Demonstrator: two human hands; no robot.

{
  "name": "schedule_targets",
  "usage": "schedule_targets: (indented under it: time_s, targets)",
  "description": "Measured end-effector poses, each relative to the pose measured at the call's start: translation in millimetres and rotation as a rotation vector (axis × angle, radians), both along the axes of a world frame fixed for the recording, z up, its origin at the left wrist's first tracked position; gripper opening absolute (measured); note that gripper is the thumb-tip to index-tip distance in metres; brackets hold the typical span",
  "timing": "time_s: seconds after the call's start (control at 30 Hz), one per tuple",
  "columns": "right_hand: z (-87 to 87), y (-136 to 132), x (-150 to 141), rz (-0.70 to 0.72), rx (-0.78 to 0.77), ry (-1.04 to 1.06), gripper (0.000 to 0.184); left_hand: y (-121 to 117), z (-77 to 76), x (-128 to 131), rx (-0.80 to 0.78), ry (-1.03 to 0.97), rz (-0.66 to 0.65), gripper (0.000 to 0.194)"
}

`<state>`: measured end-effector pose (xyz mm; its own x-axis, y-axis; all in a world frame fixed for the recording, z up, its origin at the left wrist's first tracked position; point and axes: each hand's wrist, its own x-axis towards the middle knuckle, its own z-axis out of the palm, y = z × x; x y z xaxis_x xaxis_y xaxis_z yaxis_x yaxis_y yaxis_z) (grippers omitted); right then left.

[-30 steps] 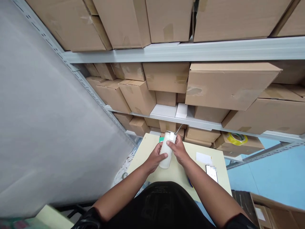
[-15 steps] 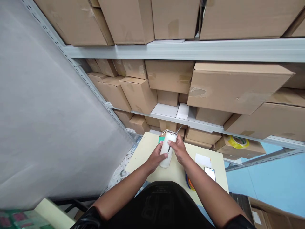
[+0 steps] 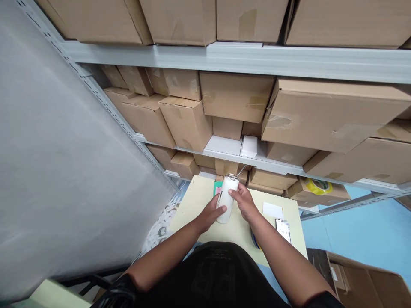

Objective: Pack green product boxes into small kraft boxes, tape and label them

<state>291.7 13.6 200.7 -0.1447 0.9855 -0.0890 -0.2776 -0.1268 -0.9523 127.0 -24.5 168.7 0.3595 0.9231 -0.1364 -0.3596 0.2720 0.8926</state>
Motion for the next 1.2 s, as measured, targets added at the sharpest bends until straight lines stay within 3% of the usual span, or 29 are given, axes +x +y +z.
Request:
schedule_targets:
  time_s: [0.23,0.4,0.5,0.63,0.8,0.9,1.0,1.1,1.2]
  targets:
    - [3.9,-2,-4,-0.008,-0.023,-0.097,0.076,0,-11.4,-15,-0.020,-0.008,-0.125,0.074]
    - [-3.3,1,1,-0.032,-0.077,-0.177,0.074,14,-39.7,-24,-0.030,0.050,-0.220,0.067]
    - [-14.0,1,4,-0.138,-0.097,-0.199,0.078,46,-63.7,-34,-0.093,0.268,-0.139,0.062]
    - [-25.6,-1,9,-0.243,-0.107,-0.198,0.077,106,-92.3,-50,-0.005,0.942,0.013,0.044]
    - [-33.5,-3,22,-0.296,-0.104,-0.203,0.071,169,-121.5,-46,0.003,1.367,-0.100,0.079]
    - [-39.0,-5,30,-0.335,-0.126,-0.198,0.072,191,-139.1,-31,-0.114,1.459,-0.129,0.104]
    - [-44.4,-8,38,-0.344,-0.143,-0.211,0.074,200,-153.3,-15,-0.176,1.471,-0.121,0.116]
    - [-48.4,-8,45,-0.335,-0.146,-0.221,0.073,200,-159.0,-4,-0.174,1.476,-0.109,0.106]
    - [-50.7,-5,51,-0.354,-0.172,-0.219,0.072,193,-154.2,-1,-0.116,1.433,-0.076,0.088]
